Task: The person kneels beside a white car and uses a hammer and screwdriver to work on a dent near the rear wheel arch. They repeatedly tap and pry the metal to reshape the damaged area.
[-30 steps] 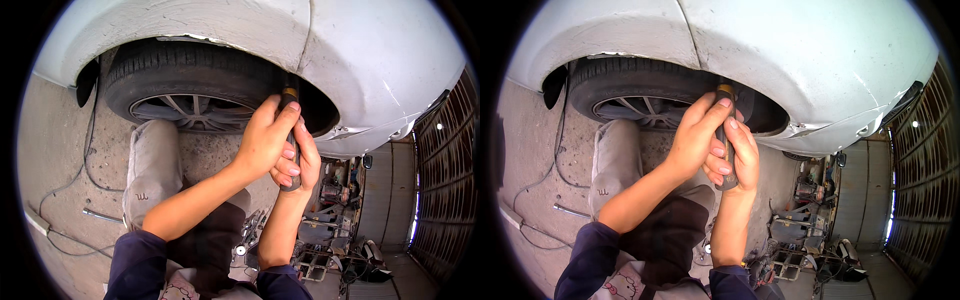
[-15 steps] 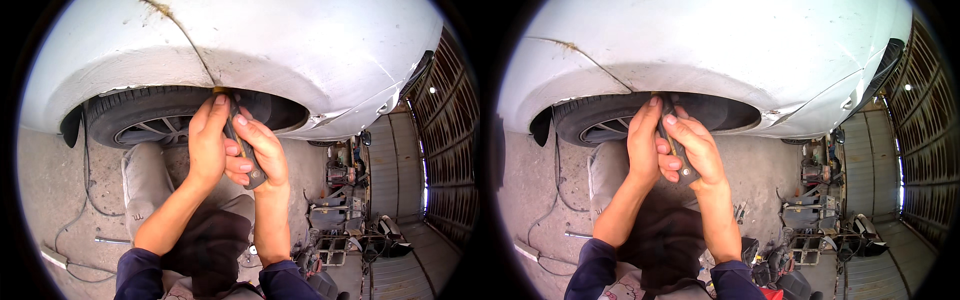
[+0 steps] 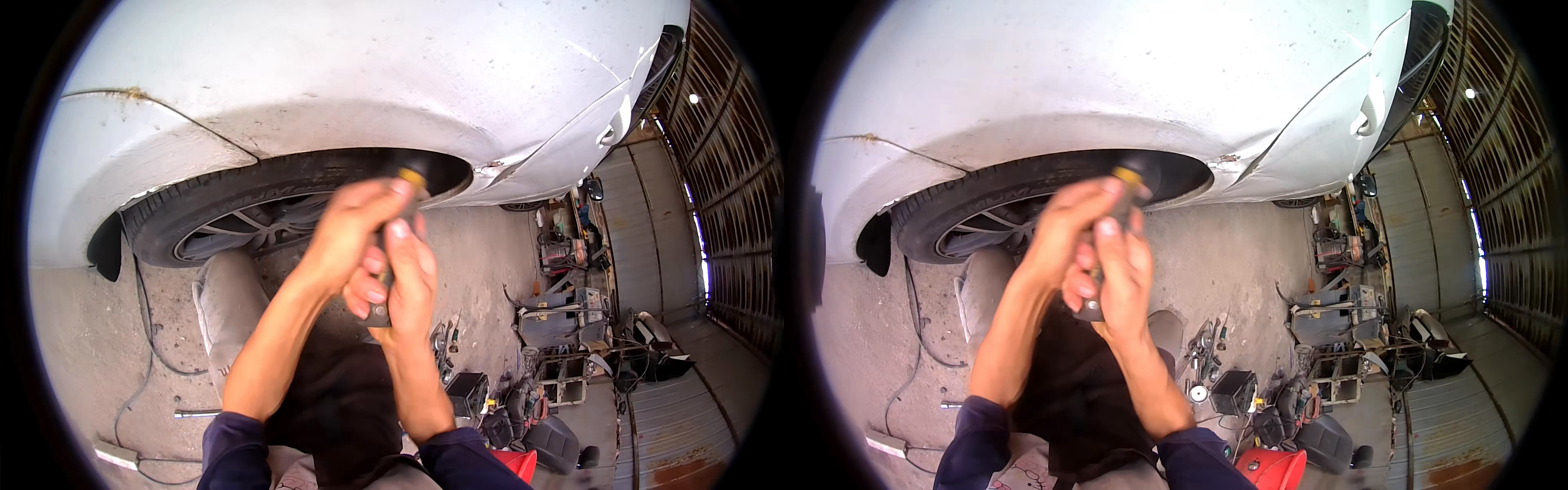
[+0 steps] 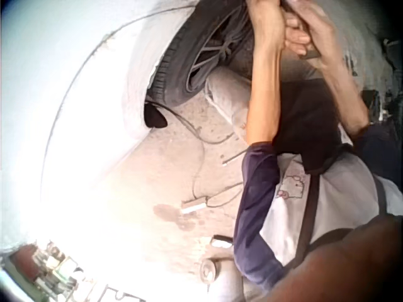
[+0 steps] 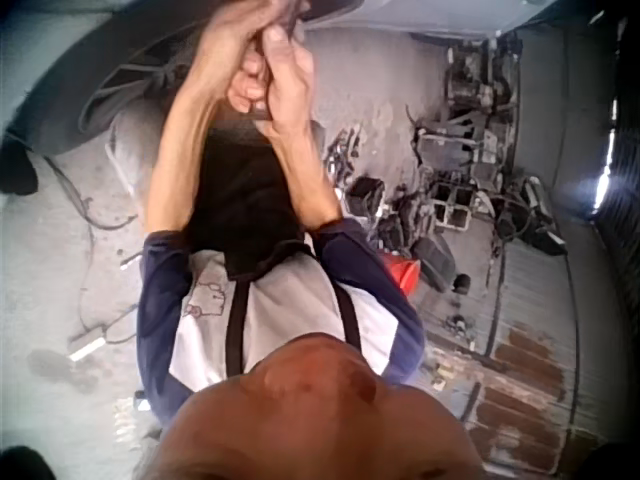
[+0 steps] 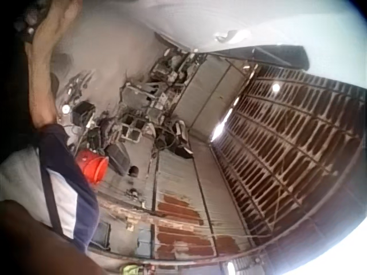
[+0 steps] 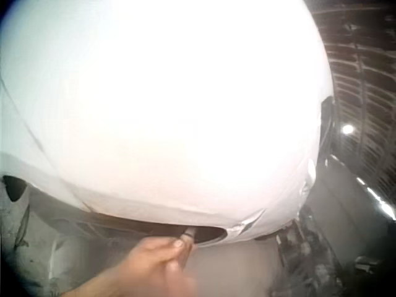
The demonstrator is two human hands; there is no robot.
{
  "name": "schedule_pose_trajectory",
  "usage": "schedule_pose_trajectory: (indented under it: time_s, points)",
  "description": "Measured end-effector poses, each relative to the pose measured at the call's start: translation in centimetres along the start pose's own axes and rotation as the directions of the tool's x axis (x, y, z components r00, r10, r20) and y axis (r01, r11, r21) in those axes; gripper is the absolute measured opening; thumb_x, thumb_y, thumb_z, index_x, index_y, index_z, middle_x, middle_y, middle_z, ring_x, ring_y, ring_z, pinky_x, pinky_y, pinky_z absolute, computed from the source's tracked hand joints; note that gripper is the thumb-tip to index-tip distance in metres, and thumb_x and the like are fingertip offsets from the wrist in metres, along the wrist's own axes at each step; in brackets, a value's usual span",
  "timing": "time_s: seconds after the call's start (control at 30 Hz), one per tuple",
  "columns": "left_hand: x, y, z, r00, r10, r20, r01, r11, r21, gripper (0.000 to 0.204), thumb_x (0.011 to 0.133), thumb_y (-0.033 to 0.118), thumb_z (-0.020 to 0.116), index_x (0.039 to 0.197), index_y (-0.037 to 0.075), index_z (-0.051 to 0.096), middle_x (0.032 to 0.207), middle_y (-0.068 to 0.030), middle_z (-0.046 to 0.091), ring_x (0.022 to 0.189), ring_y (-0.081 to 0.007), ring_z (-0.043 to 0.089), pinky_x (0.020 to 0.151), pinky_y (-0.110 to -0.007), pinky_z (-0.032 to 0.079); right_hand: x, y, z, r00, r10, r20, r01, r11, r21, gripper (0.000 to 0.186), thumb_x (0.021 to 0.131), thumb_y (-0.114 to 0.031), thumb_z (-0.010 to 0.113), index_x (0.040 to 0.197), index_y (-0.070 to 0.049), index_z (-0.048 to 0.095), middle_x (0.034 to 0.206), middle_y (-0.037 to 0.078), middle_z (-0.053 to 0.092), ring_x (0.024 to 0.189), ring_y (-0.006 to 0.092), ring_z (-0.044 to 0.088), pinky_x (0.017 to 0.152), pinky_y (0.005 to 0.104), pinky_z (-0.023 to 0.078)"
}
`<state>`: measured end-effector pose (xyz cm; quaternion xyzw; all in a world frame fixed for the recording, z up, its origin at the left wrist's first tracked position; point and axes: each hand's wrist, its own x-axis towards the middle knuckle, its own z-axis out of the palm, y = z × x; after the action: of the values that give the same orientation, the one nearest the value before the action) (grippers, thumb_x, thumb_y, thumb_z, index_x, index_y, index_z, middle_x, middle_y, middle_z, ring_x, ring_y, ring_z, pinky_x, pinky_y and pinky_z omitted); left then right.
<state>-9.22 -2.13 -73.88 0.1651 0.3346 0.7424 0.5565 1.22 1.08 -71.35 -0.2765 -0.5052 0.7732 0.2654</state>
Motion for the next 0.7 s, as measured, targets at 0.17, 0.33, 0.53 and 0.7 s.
schedule_pose_trajectory:
  time_s: [0.17, 0.33, 0.53, 0.7]
  points:
    - [1.3, 0.0, -0.4, 0.974, -0.193, 0.118, 0.197, 0.98, -0.019, 0.048, 0.101, 0.042, 0.051, 0.117, -0.003, 0.059, 0.078, -0.0084, 0.065, 0.041, -0.004, 0.041, 0.034, -0.019, 0.037, 1.1, -0.1, 1.3, 0.993, 0.052, -0.108, -0.023, 0.968, 0.25, 0.02, 0.107, -0.023, 0.044, 0.097, -0.006, 0.046, 0.073, 0.003, 0.05, 0.044, 0.0102, 0.047, 0.035, 0.0257, 0.04]
    - [-3.7, -2.6, 1.2, 0.959, 0.119, -0.257, -0.19, 0.944, -0.269, 0.051, 0.103, 0.043, 0.044, 0.128, -0.001, 0.053, 0.08, -0.0103, 0.061, 0.045, -0.0088, 0.051, 0.036, -0.021, 0.044, 1.3, -2.4, -0.3, 0.863, 0.347, 0.367, -0.348, 0.935, -0.066, 0.021, 0.105, -0.022, 0.048, 0.102, -0.001, 0.048, 0.073, 0.007, 0.052, 0.044, 0.0101, 0.047, 0.033, 0.0268, 0.041]
    - [2.0, -4.3, 4.3, 0.904, -0.427, 0.029, 0.428, 0.901, -0.068, 0.042, 0.098, 0.047, 0.055, 0.108, 0.007, 0.064, 0.056, 0.003, 0.039, 0.03, -0.0057, 0.034, 0.024, -0.022, 0.023, -1.2, -1.6, -4.4, 0.967, 0.058, -0.248, -0.027, 0.992, 0.127, 0.023, 0.105, -0.03, 0.047, 0.098, -0.007, 0.048, 0.077, 0.004, 0.048, 0.048, 0.0095, 0.047, 0.037, 0.0274, 0.04]
    - [2.3, -2.4, 2.5, 0.991, -0.05, -0.122, 0.033, 0.989, -0.142, 0.047, 0.102, 0.045, 0.047, 0.109, 0.0, 0.062, 0.07, -0.0031, 0.053, 0.038, -0.0056, 0.039, 0.029, -0.021, 0.032, 2.6, -3.2, -3.0, 0.979, 0.196, 0.053, -0.198, 0.98, 0.029, 0.022, 0.105, -0.028, 0.049, 0.106, -0.006, 0.049, 0.075, 0.004, 0.05, 0.047, 0.0099, 0.046, 0.038, 0.028, 0.042]
